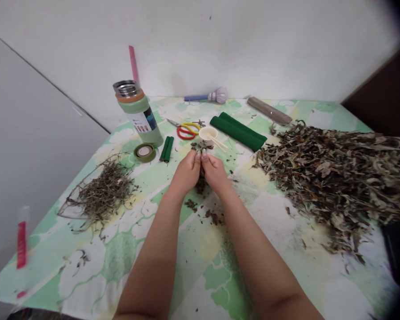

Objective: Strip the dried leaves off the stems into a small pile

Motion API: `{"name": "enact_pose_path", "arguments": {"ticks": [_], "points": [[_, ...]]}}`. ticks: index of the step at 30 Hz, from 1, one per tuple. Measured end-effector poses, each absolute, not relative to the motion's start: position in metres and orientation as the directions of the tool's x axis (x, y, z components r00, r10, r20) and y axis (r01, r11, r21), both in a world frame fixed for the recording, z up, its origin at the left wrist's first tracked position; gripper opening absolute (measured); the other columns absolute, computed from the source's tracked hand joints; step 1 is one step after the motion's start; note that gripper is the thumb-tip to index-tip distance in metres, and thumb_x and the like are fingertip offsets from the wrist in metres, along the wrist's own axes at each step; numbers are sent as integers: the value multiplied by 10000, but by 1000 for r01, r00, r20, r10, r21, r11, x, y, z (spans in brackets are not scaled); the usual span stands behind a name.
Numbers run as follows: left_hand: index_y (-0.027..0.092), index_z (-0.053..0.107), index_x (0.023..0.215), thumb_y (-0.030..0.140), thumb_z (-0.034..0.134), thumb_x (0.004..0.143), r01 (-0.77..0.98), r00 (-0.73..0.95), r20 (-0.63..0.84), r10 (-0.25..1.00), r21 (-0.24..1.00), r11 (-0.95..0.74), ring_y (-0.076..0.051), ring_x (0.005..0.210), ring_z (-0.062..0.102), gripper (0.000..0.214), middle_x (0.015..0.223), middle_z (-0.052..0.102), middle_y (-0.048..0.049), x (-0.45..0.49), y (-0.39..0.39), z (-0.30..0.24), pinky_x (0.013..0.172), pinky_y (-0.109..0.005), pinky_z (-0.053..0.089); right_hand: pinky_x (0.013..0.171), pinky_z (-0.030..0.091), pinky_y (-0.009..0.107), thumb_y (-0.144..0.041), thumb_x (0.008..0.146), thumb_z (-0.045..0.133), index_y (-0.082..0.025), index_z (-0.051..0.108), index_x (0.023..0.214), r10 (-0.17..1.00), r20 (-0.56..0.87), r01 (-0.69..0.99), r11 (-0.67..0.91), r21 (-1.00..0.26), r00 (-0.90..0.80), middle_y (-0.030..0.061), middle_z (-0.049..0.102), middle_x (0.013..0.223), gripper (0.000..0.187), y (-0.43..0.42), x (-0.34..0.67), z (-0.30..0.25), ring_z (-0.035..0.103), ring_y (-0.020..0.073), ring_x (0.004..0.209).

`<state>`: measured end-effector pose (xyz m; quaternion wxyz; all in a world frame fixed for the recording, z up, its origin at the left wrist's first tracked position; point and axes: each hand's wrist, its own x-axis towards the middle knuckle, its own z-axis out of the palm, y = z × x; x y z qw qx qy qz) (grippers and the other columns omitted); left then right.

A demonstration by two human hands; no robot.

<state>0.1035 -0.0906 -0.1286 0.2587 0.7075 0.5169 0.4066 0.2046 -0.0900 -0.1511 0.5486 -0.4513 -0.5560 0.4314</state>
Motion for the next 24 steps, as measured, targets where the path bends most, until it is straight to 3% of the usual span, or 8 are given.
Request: {"name": "enact_pose_path", "arguments": {"ticks": [4, 6, 10, 13, 16, 18, 21, 24], "points": [[202, 356, 668, 386, 343, 920, 336, 52, 288, 956, 897, -288, -123, 596, 373, 313, 631, 375, 22, 100, -89, -132, 576, -252, 313, 449, 276, 246, -626, 838, 369, -215, 366, 568, 988, 140, -230, 122, -966, -66, -56, 328, 449, 491, -89, 200, -149, 303, 94, 418], [197, 371, 672, 415, 344, 917, 247, 27, 262, 965, 933, -261, -113, 585, 365, 329, 626, 369, 28, 99, -89, -134, 565, -242, 312, 453, 279, 242, -615, 834, 391, -212, 415, 613, 987, 131, -244, 105, -964, -95, -62, 348, 455, 461, -88, 202, -148, 308, 92, 416], [189, 386, 678, 419, 360, 912, 209, 20, 237, 971, 949, -236, -102, 575, 359, 329, 617, 371, 34, 100, -89, -135, 550, -231, 301, 513, 309, 235, -559, 823, 467, -206, 471, 723, 973, 229, 1, 229, -973, -37, -47, 428, 551, 367, -89, 213, -142, 387, 102, 504], [184, 397, 675, 370, 390, 908, 248, 47, 231, 972, 940, -235, -103, 596, 371, 298, 631, 388, 30, 102, -88, -136, 561, -227, 305, 568, 310, 248, -498, 873, 416, -211, 473, 742, 950, 307, 315, 306, -898, -48, -22, 483, 629, 321, -94, 216, -137, 437, 122, 592], [183, 388, 649, 335, 437, 891, 284, 10, 236, 972, 931, -229, -107, 619, 390, 290, 635, 407, 25, 107, -88, -137, 579, -226, 315, 563, 281, 259, -421, 900, 382, -212, 429, 708, 945, 325, 451, 308, -838, -43, -15, 471, 625, 288, -95, 213, -136, 408, 130, 586], [184, 389, 645, 362, 451, 883, 248, -18, 235, 972, 943, -223, -105, 602, 383, 304, 622, 397, 28, 110, -88, -138, 570, -225, 315, 559, 282, 259, -401, 899, 381, -209, 389, 668, 944, 331, 392, 304, -868, 2, -15, 447, 614, 300, -94, 210, -139, 388, 127, 579], [195, 369, 658, 459, 434, 874, 36, 11, 172, 985, 984, -173, -91, 519, 330, 348, 581, 340, 45, 112, -88, -141, 502, -220, 290, 527, 298, 243, -466, 887, 384, -214, 350, 645, 962, 274, 88, 272, -958, 13, -35, 390, 569, 352, -89, 208, -146, 360, 111, 535], [200, 351, 659, 514, 418, 863, -110, 62, 133, 989, 986, -126, -82, 478, 307, 381, 561, 314, 54, 108, -86, -142, 468, -216, 274, 485, 289, 231, -541, 859, 404, -216, 345, 632, 973, 222, -162, 210, -964, -59, -55, 343, 525, 401, -87, 208, -149, 316, 93, 478]]}}
